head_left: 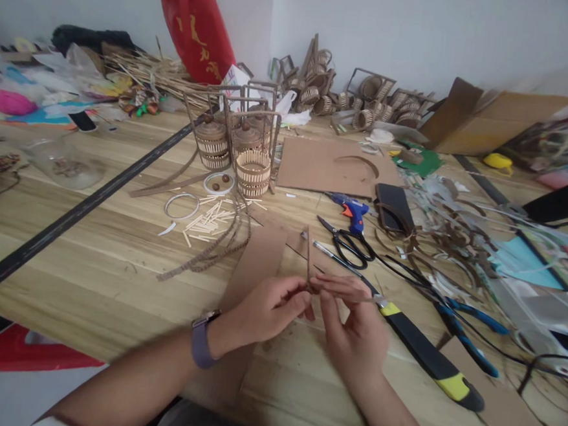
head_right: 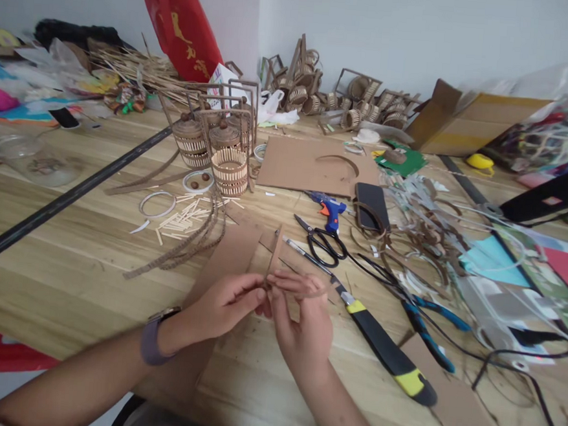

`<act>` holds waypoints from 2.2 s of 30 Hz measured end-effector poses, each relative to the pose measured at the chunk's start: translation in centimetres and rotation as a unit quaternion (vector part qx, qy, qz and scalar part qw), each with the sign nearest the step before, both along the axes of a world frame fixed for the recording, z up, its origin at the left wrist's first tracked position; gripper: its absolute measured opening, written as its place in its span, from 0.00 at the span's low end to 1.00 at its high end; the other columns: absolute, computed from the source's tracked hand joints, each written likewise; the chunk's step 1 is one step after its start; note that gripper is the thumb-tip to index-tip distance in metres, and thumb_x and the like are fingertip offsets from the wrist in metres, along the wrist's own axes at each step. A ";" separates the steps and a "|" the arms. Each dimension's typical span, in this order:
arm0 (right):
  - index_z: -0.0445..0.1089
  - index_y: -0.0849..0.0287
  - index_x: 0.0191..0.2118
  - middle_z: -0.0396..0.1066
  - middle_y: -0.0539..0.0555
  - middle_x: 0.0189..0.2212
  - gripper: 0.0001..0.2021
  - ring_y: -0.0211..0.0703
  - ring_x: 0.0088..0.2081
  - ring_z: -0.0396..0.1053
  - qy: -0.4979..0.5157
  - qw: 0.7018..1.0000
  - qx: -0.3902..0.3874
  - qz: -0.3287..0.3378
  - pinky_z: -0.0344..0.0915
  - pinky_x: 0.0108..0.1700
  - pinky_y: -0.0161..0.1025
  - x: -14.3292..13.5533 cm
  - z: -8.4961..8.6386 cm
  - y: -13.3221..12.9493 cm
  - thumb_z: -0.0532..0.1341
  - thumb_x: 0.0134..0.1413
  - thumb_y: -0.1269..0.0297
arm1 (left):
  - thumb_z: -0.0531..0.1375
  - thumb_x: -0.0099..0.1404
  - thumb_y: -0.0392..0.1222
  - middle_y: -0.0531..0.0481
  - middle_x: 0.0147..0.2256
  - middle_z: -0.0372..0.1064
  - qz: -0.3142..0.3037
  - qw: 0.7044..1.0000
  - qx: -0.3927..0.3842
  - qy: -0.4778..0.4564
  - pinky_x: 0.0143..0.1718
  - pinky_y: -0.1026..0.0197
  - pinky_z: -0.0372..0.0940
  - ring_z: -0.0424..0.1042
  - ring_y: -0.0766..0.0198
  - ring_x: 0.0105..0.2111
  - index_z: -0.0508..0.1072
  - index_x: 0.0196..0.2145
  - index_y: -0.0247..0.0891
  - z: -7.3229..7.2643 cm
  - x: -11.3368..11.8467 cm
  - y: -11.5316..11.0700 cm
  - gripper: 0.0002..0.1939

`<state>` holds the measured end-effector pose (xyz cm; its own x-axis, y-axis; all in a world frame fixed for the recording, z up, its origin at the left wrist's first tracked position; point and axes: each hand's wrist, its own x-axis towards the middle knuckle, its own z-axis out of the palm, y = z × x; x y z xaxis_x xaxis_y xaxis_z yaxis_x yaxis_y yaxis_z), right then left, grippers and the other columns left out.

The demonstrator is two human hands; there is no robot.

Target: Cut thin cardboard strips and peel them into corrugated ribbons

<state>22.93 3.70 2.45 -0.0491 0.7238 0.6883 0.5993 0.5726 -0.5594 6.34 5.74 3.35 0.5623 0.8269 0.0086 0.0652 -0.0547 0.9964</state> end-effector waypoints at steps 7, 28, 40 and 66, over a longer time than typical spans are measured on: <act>0.67 0.51 0.42 0.80 0.51 0.39 0.07 0.46 0.42 0.77 -0.137 0.988 0.076 0.001 0.62 0.50 0.49 0.0 0.0 0.2 0.62 0.59 0.70 | 0.52 0.71 0.51 0.51 0.29 0.69 0.038 0.998 -0.045 -0.019 0.30 0.66 0.65 0.71 0.66 0.28 0.70 0.37 0.34 0.0 0.3 0.0 0.17; 0.68 0.53 0.42 0.78 0.53 0.37 0.07 0.47 0.42 0.76 -0.094 0.994 0.062 0.014 0.66 0.45 0.47 -0.3 0.3 0.5 0.62 0.59 0.71 | 0.51 0.69 0.61 0.50 0.25 0.69 0.043 0.998 -0.035 -0.018 0.28 0.65 0.65 0.71 0.64 0.26 0.68 0.33 0.37 -0.1 0.3 -0.2 0.24; 0.69 0.53 0.40 0.77 0.53 0.36 0.04 0.46 0.43 0.75 -0.050 0.999 -0.005 -0.016 0.69 0.44 0.45 0.1 -0.1 0.2 0.58 0.62 0.69 | 0.51 0.71 0.51 0.48 0.25 0.72 0.017 0.999 -0.031 0.006 0.29 0.65 0.66 0.72 0.64 0.26 0.69 0.33 0.36 -0.4 0.3 -0.1 0.17; 0.69 0.54 0.40 0.78 0.55 0.39 0.05 0.45 0.44 0.75 -0.088 0.996 -0.028 -0.010 0.69 0.43 0.43 -0.2 -0.2 0.0 0.56 0.64 0.66 | 0.53 0.66 0.43 0.49 0.24 0.72 0.066 0.994 -0.082 -0.015 0.29 0.65 0.67 0.73 0.64 0.26 0.74 0.32 0.34 -0.6 0.4 0.0 0.13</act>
<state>22.74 3.74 2.28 -0.1511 0.7630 0.6285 0.7023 0.5303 -0.4749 6.74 5.75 2.74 0.4509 0.8848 -0.1177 0.0313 0.1161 0.9927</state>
